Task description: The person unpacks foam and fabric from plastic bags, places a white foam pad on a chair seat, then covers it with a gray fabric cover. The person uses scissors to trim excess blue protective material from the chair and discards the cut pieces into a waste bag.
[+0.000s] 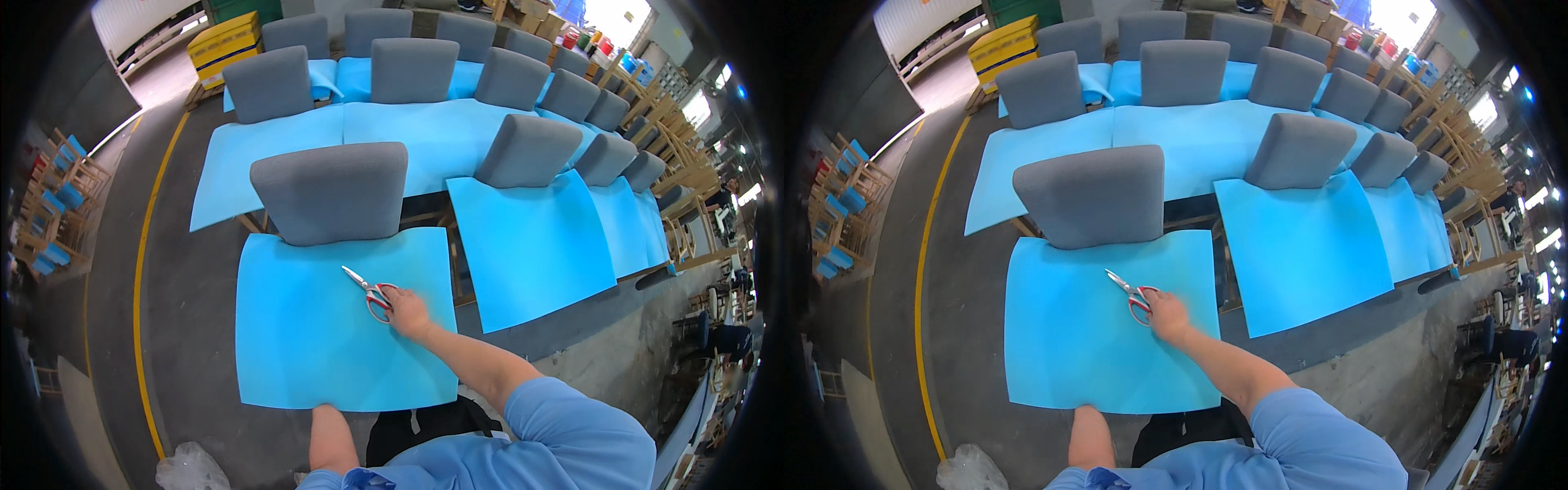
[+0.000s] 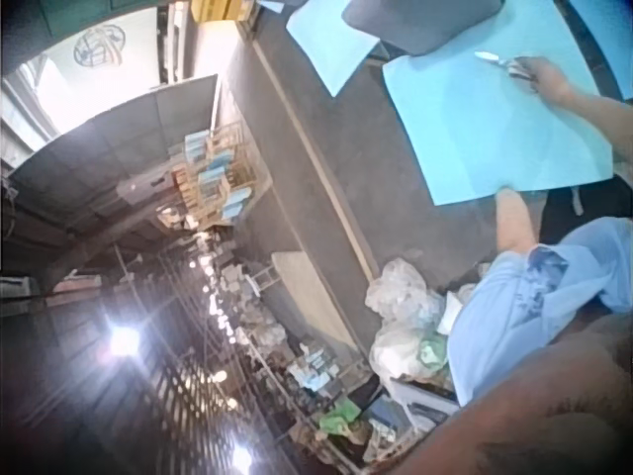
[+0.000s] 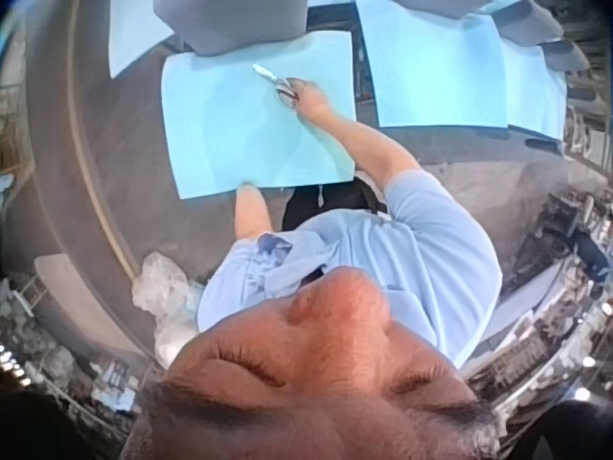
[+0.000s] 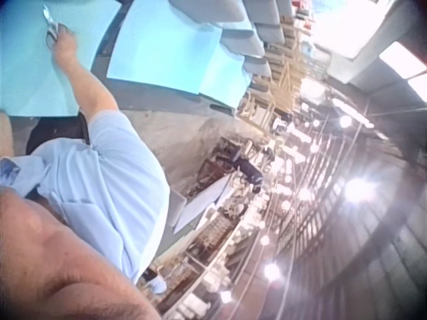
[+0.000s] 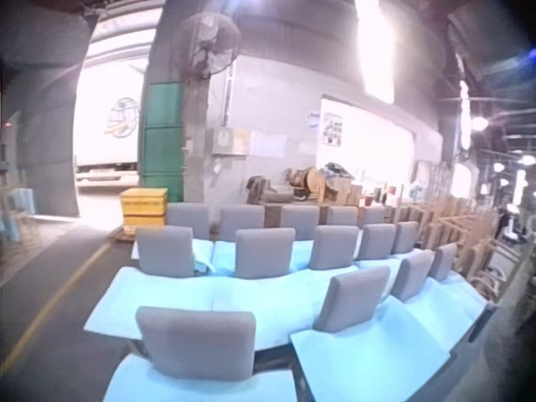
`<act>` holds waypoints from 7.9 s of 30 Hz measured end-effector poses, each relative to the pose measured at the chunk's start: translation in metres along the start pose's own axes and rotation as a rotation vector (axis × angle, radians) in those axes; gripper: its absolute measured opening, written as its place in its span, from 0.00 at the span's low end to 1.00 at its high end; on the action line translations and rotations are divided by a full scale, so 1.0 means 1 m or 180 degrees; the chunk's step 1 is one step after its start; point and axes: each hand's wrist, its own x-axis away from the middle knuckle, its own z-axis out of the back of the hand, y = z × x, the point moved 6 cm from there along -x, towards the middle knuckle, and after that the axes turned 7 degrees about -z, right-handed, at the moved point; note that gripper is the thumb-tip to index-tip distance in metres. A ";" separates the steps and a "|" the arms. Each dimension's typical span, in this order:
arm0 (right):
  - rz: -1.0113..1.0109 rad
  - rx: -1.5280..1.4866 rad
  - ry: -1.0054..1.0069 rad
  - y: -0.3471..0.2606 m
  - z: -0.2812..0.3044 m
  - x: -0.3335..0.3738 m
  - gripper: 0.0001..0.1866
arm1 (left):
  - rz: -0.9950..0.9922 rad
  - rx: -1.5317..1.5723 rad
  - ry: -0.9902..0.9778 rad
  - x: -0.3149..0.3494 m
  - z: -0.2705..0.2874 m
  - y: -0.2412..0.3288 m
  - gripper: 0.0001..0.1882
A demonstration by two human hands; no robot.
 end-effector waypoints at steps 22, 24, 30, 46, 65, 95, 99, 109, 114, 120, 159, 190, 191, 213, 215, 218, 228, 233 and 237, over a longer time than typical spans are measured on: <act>0.2125 -0.0598 -0.0297 -0.014 0.021 -0.053 0.27 | -0.1437 0.0118 0.0275 0.163 0.064 -0.132 0.36; 0.2613 -0.0286 -0.0345 -0.033 0.035 -0.067 0.24 | -0.1579 0.0206 0.0180 0.159 0.056 -0.164 0.31; 0.4233 0.0370 -0.1049 -0.060 0.035 -0.010 0.32 | -0.1716 0.0451 0.0582 0.168 0.051 -0.231 0.29; 0.6456 0.3092 -0.2902 -0.053 -0.060 0.120 0.56 | -0.2204 0.0500 0.1436 0.156 0.067 -0.254 0.35; 0.6813 0.3209 -0.2656 -0.042 -0.074 0.140 0.42 | -0.2591 -0.4287 0.3344 0.141 -0.004 -0.238 0.42; 0.3388 0.1471 -0.0090 -0.078 0.015 -0.089 0.13 | -0.2678 -0.4334 0.3099 0.115 0.004 -0.245 0.26; 0.3234 0.1489 -0.0856 -0.056 -0.002 -0.116 0.17 | -0.2770 -0.4205 0.3046 0.120 0.003 -0.244 0.24; 0.3344 0.2437 -0.1275 -0.080 0.031 -0.073 0.39 | -0.2774 -0.3962 0.3130 0.120 0.007 -0.248 0.20; 0.4291 0.3013 -0.2036 -0.086 0.058 0.042 0.34 | -0.2620 -0.3816 0.3097 0.121 0.014 -0.253 0.20; 0.7044 0.3420 -0.1750 -0.072 0.047 0.154 0.30 | -0.2652 -0.3601 0.3073 0.118 0.013 -0.256 0.19; 0.7861 0.5678 -0.0974 -0.038 -0.038 0.200 0.25 | -0.3242 -0.2514 0.2965 0.123 0.034 -0.275 0.12; 0.7707 0.5412 -0.1660 0.015 -0.099 0.221 0.13 | -0.3713 -0.2011 0.3644 0.157 0.043 -0.285 0.06; 0.7653 0.5277 -0.1733 0.018 -0.096 0.220 0.13 | -0.3686 -0.1870 0.3823 0.164 0.052 -0.288 0.05; 0.3498 0.1013 -0.1076 -0.079 0.004 0.009 0.24 | -0.2012 0.0748 0.4223 0.367 0.159 -0.437 0.20; 0.3473 0.1348 -0.0925 -0.080 -0.008 -0.013 0.24 | -0.2182 0.0741 0.3960 0.370 0.173 -0.401 0.20; 0.3368 0.1865 -0.0828 -0.063 -0.015 -0.034 0.24 | -0.2299 0.0485 0.3906 0.392 0.197 -0.350 0.15; 0.3397 0.0830 -0.0509 -0.139 -0.050 0.061 0.40 | -0.1632 -0.0198 0.4056 0.513 0.316 -0.240 0.08; 0.2855 0.1566 -0.0695 -0.147 -0.115 0.068 0.48 | -0.1648 -0.0429 0.3761 0.541 0.360 -0.163 0.09; 0.2859 0.1441 -0.0730 -0.167 -0.128 0.069 0.52 | -0.1948 -0.0389 0.3652 0.543 0.369 -0.100 0.09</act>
